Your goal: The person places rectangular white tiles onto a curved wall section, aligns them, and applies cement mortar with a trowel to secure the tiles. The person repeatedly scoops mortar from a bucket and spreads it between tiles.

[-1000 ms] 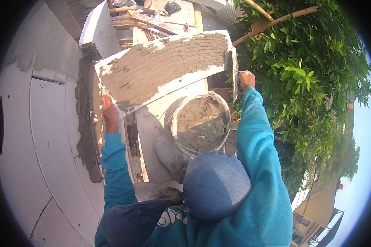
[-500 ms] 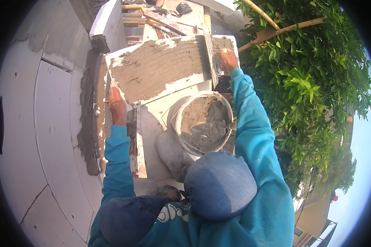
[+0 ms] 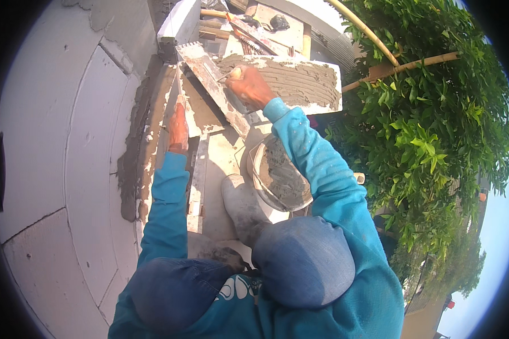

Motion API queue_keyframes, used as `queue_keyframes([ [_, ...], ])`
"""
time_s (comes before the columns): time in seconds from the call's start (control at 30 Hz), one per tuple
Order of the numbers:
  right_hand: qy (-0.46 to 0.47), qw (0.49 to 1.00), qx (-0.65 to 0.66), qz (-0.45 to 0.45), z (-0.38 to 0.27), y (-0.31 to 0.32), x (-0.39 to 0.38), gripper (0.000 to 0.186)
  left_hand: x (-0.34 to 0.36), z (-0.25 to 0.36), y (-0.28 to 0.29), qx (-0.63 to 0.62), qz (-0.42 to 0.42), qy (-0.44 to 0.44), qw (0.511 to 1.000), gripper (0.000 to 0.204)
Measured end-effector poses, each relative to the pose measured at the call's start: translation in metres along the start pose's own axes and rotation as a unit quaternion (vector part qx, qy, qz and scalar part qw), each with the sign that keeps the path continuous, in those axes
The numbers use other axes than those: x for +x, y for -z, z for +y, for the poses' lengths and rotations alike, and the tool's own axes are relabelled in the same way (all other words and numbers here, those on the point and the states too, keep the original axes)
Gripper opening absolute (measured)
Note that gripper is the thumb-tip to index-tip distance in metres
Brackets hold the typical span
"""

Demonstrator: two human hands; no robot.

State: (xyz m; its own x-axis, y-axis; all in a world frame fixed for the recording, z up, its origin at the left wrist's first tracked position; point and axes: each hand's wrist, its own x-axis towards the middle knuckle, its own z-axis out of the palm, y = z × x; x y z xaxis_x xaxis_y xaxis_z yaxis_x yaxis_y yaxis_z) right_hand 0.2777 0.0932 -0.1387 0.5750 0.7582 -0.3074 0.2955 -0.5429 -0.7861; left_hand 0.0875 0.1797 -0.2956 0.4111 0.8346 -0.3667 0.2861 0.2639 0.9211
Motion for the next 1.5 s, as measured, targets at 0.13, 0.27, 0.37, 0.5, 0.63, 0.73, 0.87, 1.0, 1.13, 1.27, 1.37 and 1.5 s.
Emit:
queue_keyframes([
  [0.13, 0.054, 0.996, 0.059, -0.036, -0.04, -0.02, -0.014, 0.01, -0.021, 0.006, -0.001, -0.046, -0.029, -0.001, 0.999, 0.076],
  [0.27, 0.142, 0.957, 0.211, -0.137, -0.115, 0.012, -0.027, 0.013, -0.045, 0.001, 0.014, -0.083, -0.049, -0.052, 0.994, 0.081],
  [0.37, 0.256, 0.896, 0.33, -0.147, -0.144, 0.005, -0.017, 0.023, -0.058, -0.01, 0.016, -0.134, -0.065, -0.041, 0.988, 0.081],
  [0.5, 0.398, 0.871, 0.279, -0.07, -0.136, -0.063, 0.021, 0.02, -0.05, -0.053, 0.004, -0.173, -0.035, -0.025, 0.984, 0.076],
  [0.63, 0.24, 0.934, 0.257, 0.055, -0.123, -0.138, 0.039, 0.016, -0.07, -0.046, 0.012, -0.171, -0.074, -0.052, 0.981, 0.067],
  [0.73, 0.236, 0.919, 0.257, 0.184, -0.122, -0.195, 0.022, 0.024, -0.103, -0.036, 0.038, -0.063, -0.07, 0.013, 0.995, 0.06],
  [0.87, 0.132, 0.895, 0.337, 0.26, -0.072, -0.268, 0.024, 0.021, -0.137, -0.064, 0.082, 0.037, -0.017, -0.036, 0.999, 0.055],
  [1.0, 0.019, 0.912, 0.311, 0.268, 0.007, -0.319, 0.041, 0.022, -0.194, -0.076, 0.142, -0.011, 0.054, -0.005, 0.998, 0.048],
  [1.13, -0.008, 0.882, 0.395, 0.257, 0.03, -0.318, 0.087, 0.027, -0.248, -0.083, 0.188, -0.014, 0.096, 0.038, 0.995, 0.049],
  [1.27, -0.045, 0.876, 0.385, 0.286, 0.007, -0.313, 0.127, 0.033, -0.303, -0.081, 0.204, -0.019, 0.175, 0.119, 0.977, 0.055],
  [1.37, -0.045, 0.843, 0.424, 0.328, 0.007, -0.31, 0.161, 0.032, -0.323, -0.068, 0.191, -0.048, 0.201, 0.16, 0.965, 0.058],
  [1.5, 0.001, 0.819, 0.402, 0.409, 0.015, -0.329, 0.192, 0.035, -0.333, -0.067, 0.175, -0.105, 0.221, 0.185, 0.952, 0.061],
])
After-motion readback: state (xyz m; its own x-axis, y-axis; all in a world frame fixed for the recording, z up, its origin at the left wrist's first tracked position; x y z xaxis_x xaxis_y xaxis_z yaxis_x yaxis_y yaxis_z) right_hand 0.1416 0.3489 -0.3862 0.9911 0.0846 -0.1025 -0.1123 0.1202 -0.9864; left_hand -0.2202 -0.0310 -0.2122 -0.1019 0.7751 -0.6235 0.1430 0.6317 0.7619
